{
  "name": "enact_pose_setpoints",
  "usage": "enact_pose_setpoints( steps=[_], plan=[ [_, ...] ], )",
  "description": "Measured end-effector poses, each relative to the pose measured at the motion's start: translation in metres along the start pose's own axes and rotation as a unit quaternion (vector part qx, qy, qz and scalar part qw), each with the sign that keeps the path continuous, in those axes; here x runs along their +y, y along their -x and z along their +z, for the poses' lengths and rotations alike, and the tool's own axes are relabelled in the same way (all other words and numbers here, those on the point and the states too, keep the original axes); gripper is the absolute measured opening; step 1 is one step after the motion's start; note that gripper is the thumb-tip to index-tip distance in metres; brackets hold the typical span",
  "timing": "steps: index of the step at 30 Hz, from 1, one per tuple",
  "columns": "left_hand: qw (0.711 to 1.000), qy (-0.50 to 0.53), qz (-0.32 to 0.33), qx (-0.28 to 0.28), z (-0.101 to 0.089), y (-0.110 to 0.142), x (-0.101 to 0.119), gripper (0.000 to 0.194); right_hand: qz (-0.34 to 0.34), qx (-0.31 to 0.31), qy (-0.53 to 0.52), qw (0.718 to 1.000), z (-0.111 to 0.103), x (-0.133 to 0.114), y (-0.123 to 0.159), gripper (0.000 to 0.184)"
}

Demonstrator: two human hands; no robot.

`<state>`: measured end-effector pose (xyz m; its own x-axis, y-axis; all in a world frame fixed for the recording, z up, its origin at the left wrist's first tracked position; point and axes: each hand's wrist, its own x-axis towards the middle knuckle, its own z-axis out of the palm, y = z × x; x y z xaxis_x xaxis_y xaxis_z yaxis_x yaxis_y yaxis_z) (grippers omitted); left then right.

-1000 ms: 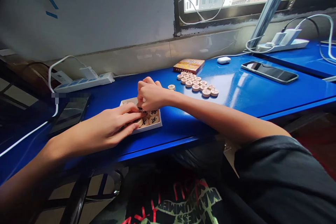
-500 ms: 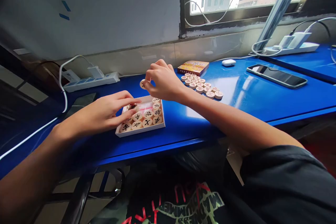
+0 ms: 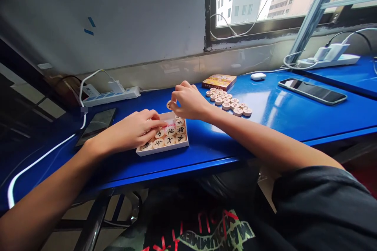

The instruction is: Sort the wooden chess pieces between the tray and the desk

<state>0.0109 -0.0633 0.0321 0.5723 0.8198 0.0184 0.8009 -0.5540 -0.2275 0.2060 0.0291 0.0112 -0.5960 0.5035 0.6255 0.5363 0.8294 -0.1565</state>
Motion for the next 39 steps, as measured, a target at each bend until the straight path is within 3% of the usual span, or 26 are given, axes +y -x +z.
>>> enact_pose_setpoints(
  steps=[12, 16, 22, 29, 34, 39],
  plan=[
    [1.000, 0.014, 0.002, 0.006, 0.000, 0.001, -0.002, 0.028, -0.015, -0.014, -0.014, 1.000, 0.001, -0.006, 0.003, 0.025],
    [0.997, 0.050, -0.023, 0.053, -0.003, 0.001, -0.005, 0.026, -0.014, 0.006, -0.030, 0.999, 0.001, -0.007, 0.003, 0.024],
    [0.970, 0.182, -0.068, 0.145, -0.002, -0.002, -0.009, 0.027, -0.016, 0.034, -0.095, 0.995, 0.000, -0.017, 0.004, 0.018],
    [0.952, 0.242, -0.112, 0.150, 0.009, -0.008, -0.006, 0.025, 0.029, 0.040, -0.130, 0.990, -0.006, -0.028, 0.005, 0.015],
    [0.925, 0.293, -0.120, 0.209, 0.004, -0.008, -0.002, 0.028, 0.064, -0.016, -0.188, 0.980, -0.013, -0.033, 0.005, 0.020],
    [0.894, 0.382, -0.144, 0.185, 0.000, -0.008, -0.005, 0.032, 0.094, -0.053, -0.234, 0.966, -0.014, -0.033, 0.006, 0.023]
  ],
)
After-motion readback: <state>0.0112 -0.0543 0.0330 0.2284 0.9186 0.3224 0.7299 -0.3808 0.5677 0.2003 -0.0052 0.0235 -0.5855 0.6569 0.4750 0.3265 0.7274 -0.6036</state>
